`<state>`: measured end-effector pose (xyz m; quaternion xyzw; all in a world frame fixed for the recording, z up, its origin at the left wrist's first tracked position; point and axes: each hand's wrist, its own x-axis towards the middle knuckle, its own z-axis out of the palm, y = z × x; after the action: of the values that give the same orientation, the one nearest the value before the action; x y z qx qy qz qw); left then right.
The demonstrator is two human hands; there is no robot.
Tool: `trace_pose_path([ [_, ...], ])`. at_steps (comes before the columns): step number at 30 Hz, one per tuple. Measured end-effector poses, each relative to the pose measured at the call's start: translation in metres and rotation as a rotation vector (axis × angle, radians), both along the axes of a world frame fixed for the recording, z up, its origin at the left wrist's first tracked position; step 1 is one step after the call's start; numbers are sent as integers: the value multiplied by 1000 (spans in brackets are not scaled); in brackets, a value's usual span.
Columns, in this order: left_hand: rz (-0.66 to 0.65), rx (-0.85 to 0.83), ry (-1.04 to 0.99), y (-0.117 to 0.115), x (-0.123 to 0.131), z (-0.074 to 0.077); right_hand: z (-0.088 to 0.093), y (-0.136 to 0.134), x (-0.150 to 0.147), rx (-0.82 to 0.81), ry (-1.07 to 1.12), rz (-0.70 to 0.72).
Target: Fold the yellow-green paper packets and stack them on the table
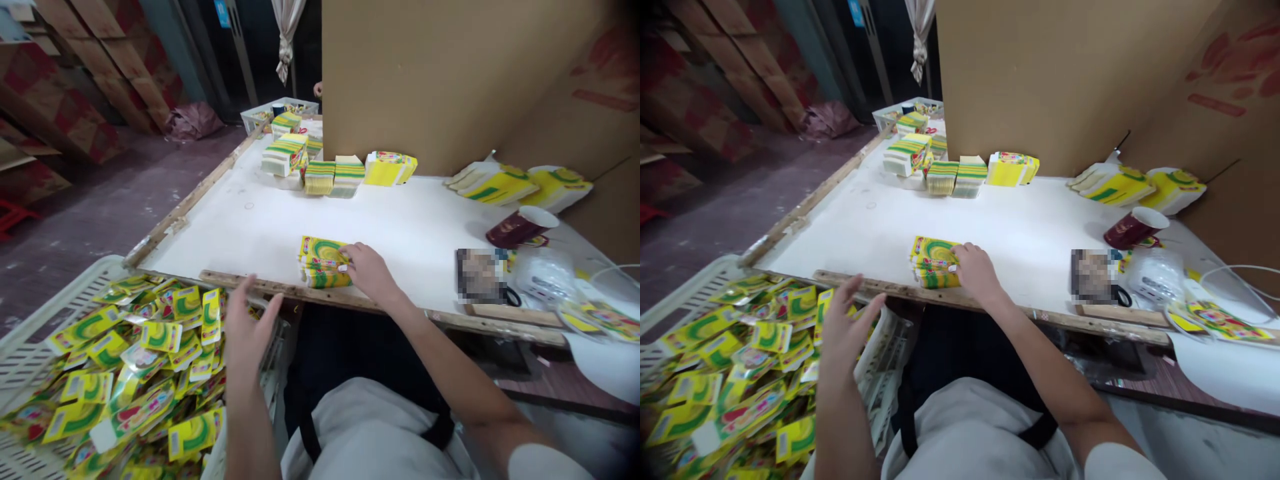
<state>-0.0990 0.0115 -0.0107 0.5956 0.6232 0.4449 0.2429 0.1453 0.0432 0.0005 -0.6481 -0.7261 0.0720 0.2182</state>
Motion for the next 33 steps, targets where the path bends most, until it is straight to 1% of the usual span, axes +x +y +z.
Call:
trace_pose_path([
  [2,-137,-72,-110,-1,21,-8,3,-4,-2,23,6,-13],
  [4,-204,-123,-292,-3,41,-12,9,-11,-7,38,99,-19],
  [6,-248,-130,-589,-7,56,-12,15,-23,-18,-13,292,45],
  [7,-261,-116,-769,-10,63,-11,17,-30,-25,-79,411,128],
  [9,-244,-82,-1103,-15,71,-5,16,-45,-43,-230,656,321],
  [10,-209,-50,-1232,-17,73,-2,15,-54,-52,-288,781,375],
  [12,-122,14,-1405,-19,74,3,10,-69,-70,-343,945,404],
  [14,-57,82,-1458,-19,70,6,3,-80,-83,-369,988,413],
  [16,-29,100,-1422,-18,66,5,-3,-82,-87,-386,982,413],
  [18,-40,78,-1317,-17,65,2,-7,-76,-82,-367,1000,367],
  [21,-65,84,-1134,-16,70,-4,-6,-59,-63,-254,1070,261],
  [23,-26,108,-1034,-15,72,-7,-2,-51,-49,-157,1083,227],
  [24,2,103,-990,-15,72,-8,0,-48,-44,-125,1043,235],
  [26,47,99,-881,-16,69,-5,5,-46,-35,-37,912,269],
  [27,54,126,-813,-17,66,-2,7,-46,-31,28,822,275],
  [29,48,244,-641,-19,59,9,12,-47,-25,202,608,247],
  [31,-13,342,-425,-23,53,23,16,-47,-19,326,369,230],
  [32,-77,339,-325,-25,50,29,18,-47,-16,345,263,253],
  [33,-159,299,-246,-27,47,35,19,-47,-13,346,179,296],
])
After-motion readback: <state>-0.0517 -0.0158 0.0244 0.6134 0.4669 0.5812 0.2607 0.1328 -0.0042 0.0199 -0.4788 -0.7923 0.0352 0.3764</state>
